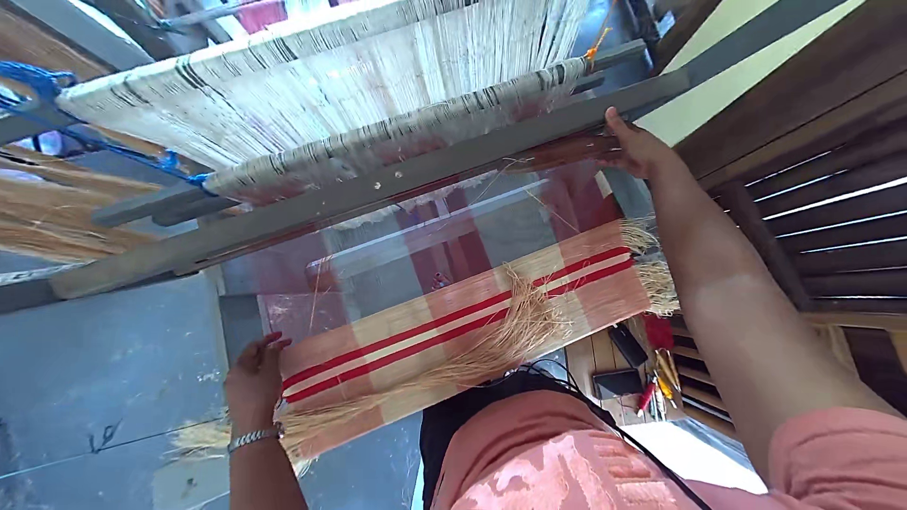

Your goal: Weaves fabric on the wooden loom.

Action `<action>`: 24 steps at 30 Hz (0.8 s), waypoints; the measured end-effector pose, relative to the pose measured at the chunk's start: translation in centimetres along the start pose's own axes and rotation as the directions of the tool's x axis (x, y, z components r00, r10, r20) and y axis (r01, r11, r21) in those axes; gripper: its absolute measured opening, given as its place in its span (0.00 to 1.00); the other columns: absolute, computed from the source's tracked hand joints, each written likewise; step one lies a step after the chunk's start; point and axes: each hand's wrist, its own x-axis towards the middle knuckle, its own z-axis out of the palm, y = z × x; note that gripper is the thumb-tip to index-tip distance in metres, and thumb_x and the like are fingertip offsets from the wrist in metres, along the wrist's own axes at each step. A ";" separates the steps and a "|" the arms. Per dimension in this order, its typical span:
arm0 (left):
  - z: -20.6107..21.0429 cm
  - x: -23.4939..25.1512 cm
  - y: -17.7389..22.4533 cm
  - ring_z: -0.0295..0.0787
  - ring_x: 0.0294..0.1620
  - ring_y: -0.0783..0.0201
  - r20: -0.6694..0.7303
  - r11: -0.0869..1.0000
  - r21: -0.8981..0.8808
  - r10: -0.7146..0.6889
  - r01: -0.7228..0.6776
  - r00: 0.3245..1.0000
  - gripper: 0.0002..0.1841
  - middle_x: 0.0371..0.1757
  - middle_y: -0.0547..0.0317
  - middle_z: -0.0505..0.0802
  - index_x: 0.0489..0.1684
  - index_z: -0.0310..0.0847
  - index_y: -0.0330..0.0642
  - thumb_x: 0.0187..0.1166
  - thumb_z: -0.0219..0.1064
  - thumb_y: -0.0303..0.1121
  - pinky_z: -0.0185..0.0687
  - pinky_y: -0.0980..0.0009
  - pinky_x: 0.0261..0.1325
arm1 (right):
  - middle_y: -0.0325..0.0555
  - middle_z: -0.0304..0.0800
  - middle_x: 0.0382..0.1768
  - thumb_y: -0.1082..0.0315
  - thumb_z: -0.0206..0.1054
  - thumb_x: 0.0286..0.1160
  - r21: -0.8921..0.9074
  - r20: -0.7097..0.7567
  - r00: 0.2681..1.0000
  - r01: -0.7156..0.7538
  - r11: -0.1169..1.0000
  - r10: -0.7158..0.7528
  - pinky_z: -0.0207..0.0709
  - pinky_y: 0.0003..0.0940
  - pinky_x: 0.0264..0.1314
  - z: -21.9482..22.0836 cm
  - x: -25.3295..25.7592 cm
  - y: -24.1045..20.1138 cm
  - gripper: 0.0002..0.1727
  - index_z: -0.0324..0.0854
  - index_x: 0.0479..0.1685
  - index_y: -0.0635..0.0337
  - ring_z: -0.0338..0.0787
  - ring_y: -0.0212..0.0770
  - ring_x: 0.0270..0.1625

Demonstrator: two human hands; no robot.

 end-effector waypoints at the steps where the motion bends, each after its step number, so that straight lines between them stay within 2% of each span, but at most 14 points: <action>1: -0.1 -0.3 -0.2 0.90 0.60 0.46 -0.016 1.000 0.009 -0.016 0.016 1.000 0.20 0.57 0.38 0.93 0.63 0.83 0.32 0.90 0.56 0.39 0.78 0.43 0.69 | 0.53 0.83 0.69 0.26 0.54 0.79 0.008 0.006 1.000 -0.013 1.000 0.013 0.86 0.40 0.62 0.1 -0.1 0.1 0.47 0.68 0.80 0.59 0.90 0.44 0.61; 3: -0.2 -0.6 -0.6 0.89 0.55 0.51 -0.048 0.999 0.003 -0.046 0.046 0.998 0.19 0.53 0.39 0.92 0.57 0.85 0.31 0.89 0.59 0.40 0.78 0.46 0.65 | 0.51 0.85 0.68 0.26 0.53 0.79 0.052 -0.017 1.000 -0.007 0.999 0.007 0.86 0.37 0.63 0.1 -0.2 0.5 0.47 0.71 0.78 0.61 0.91 0.42 0.61; 5: -0.2 -0.7 -0.6 0.87 0.50 0.60 -0.061 0.997 -0.042 -0.065 0.063 0.996 0.18 0.50 0.44 0.92 0.54 0.85 0.31 0.89 0.59 0.40 0.78 0.56 0.61 | 0.51 0.85 0.67 0.29 0.57 0.80 0.098 -0.108 0.993 0.064 0.993 -0.054 0.88 0.38 0.60 -0.4 -0.7 1.5 0.44 0.72 0.78 0.61 0.92 0.42 0.58; 6: -0.1 -0.7 -0.5 0.86 0.49 0.61 -0.061 0.996 -0.065 -0.071 0.067 0.996 0.17 0.49 0.44 0.91 0.54 0.84 0.30 0.89 0.59 0.39 0.78 0.57 0.61 | 0.52 0.85 0.66 0.36 0.63 0.81 0.116 -0.171 0.980 0.127 0.985 -0.106 0.89 0.39 0.58 -1.0 -1.2 2.2 0.40 0.72 0.76 0.62 0.92 0.43 0.56; 8: 0.0 -0.8 -0.2 0.85 0.49 0.62 -0.060 0.994 -0.086 -0.079 0.074 0.995 0.17 0.49 0.43 0.91 0.54 0.84 0.29 0.90 0.59 0.38 0.77 0.58 0.60 | 0.54 0.85 0.60 0.57 0.73 0.79 0.135 -0.305 0.929 0.259 0.956 -0.208 0.91 0.42 0.55 -2.7 -2.6 3.7 0.28 0.73 0.70 0.66 0.93 0.44 0.52; 10: 0.3 -0.8 -0.3 0.84 0.48 0.66 -0.064 0.991 -0.107 -0.082 0.074 0.995 0.17 0.49 0.47 0.90 0.53 0.84 0.30 0.90 0.59 0.38 0.77 0.62 0.59 | 0.56 0.83 0.59 0.70 0.74 0.76 0.109 -0.418 0.874 0.320 0.941 -0.249 0.92 0.43 0.54 -5.3 -4.4 5.3 0.25 0.71 0.68 0.69 0.93 0.46 0.50; 12: 0.4 -0.9 -0.3 0.84 0.48 0.68 -0.071 0.987 -0.146 -0.082 0.071 0.994 0.17 0.49 0.48 0.91 0.53 0.84 0.30 0.90 0.59 0.38 0.78 0.64 0.59 | 0.56 0.81 0.60 0.72 0.72 0.77 0.075 -0.486 0.832 0.347 0.935 -0.270 0.92 0.42 0.54 -7.9 -6.7 6.5 0.25 0.70 0.70 0.68 0.94 0.45 0.50; 17: 0.2 -1.3 0.4 0.82 0.45 0.72 -0.059 0.982 -0.172 -0.092 0.081 0.994 0.17 0.48 0.49 0.89 0.53 0.83 0.28 0.89 0.59 0.37 0.77 0.68 0.57 | 0.56 0.80 0.60 0.72 0.75 0.74 -0.050 -0.588 0.738 0.377 0.925 -0.332 0.93 0.42 0.55 -13.2 -12.5 9.2 0.24 0.72 0.65 0.68 0.93 0.45 0.51; 22: -0.4 -1.2 0.9 0.81 0.47 0.71 -0.008 0.982 -0.140 -0.128 0.125 0.992 0.17 0.51 0.49 0.89 0.55 0.83 0.29 0.89 0.59 0.38 0.77 0.67 0.59 | 0.59 0.80 0.63 0.69 0.76 0.75 -0.213 -0.623 0.685 0.317 0.924 -0.378 0.92 0.43 0.58 -15.0 -17.2 10.7 0.22 0.74 0.63 0.69 0.94 0.45 0.53; 24: -0.5 -1.3 1.2 0.81 0.48 0.71 0.000 0.981 -0.133 -0.145 0.143 0.989 0.17 0.52 0.48 0.89 0.55 0.83 0.29 0.89 0.60 0.38 0.76 0.66 0.60 | 0.62 0.78 0.64 0.66 0.76 0.75 -0.340 -0.628 0.639 0.288 0.895 -0.444 0.89 0.42 0.62 -15.0 -18.7 10.8 0.22 0.77 0.61 0.69 0.91 0.46 0.58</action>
